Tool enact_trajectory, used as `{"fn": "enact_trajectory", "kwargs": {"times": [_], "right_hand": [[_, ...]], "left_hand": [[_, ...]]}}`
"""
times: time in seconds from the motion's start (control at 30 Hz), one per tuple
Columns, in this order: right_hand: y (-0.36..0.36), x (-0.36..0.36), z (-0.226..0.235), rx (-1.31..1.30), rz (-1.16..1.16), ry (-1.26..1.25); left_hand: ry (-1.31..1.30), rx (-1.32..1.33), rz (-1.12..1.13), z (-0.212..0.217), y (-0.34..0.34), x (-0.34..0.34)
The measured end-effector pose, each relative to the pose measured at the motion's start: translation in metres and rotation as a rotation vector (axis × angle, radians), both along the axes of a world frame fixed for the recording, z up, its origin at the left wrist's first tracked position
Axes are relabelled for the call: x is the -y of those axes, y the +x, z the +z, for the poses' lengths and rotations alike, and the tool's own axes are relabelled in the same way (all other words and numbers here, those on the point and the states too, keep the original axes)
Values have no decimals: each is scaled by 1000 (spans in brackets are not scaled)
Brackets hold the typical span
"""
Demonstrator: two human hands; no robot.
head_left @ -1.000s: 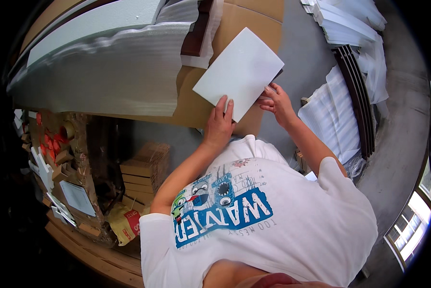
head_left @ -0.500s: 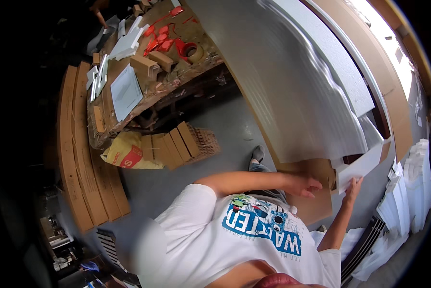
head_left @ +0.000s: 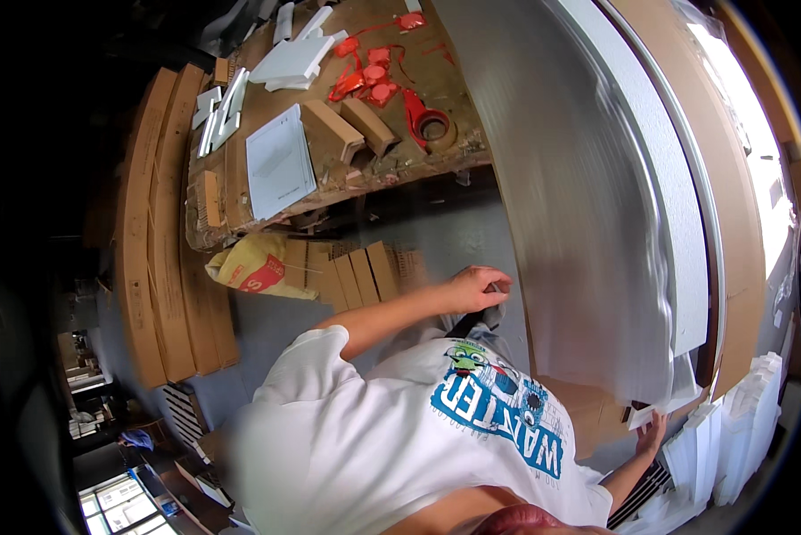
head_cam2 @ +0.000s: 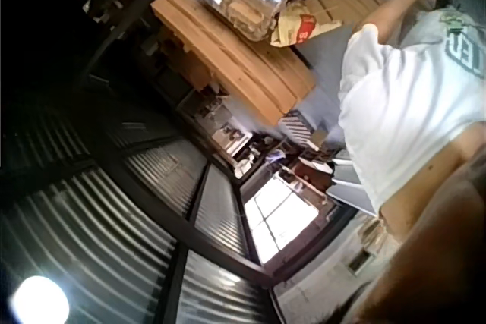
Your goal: The person places white foam boards and bubble wrap into a cardboard box. They then use a red tape dispenser to seal the box flaps shut, securing the package for transport.
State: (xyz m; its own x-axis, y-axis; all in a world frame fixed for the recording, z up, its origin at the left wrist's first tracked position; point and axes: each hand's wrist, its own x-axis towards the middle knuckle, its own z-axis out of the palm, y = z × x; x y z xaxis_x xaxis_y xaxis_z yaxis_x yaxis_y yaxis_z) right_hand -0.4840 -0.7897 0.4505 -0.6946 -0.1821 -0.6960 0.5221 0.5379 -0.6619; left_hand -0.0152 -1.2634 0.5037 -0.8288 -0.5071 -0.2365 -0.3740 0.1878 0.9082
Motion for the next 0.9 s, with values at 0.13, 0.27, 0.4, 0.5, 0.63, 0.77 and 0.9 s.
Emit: {"fn": "enact_trajectory", "kwargs": {"times": [0.13,0.27,0.4,0.5,0.63,0.77,0.9], "right_hand": [[-18,-31,36,-246,-175,458],[-26,47,98,-868,-465,512],[-16,195,152,-1249,-581,135],[14,341,165,-1188,-376,-237],[125,580,152,-899,371,-471],[296,733,148,-932,1077,-557],[363,831,104,-1090,1533,-513]], "left_hand": [[2,-54,190,41,39,90],[-74,-221,465,74,78,183],[-518,-164,807,87,132,269],[-809,134,948,84,174,302],[-749,240,1158,49,208,318],[-474,157,1326,-10,192,312],[-512,123,1320,-29,158,309]]}}
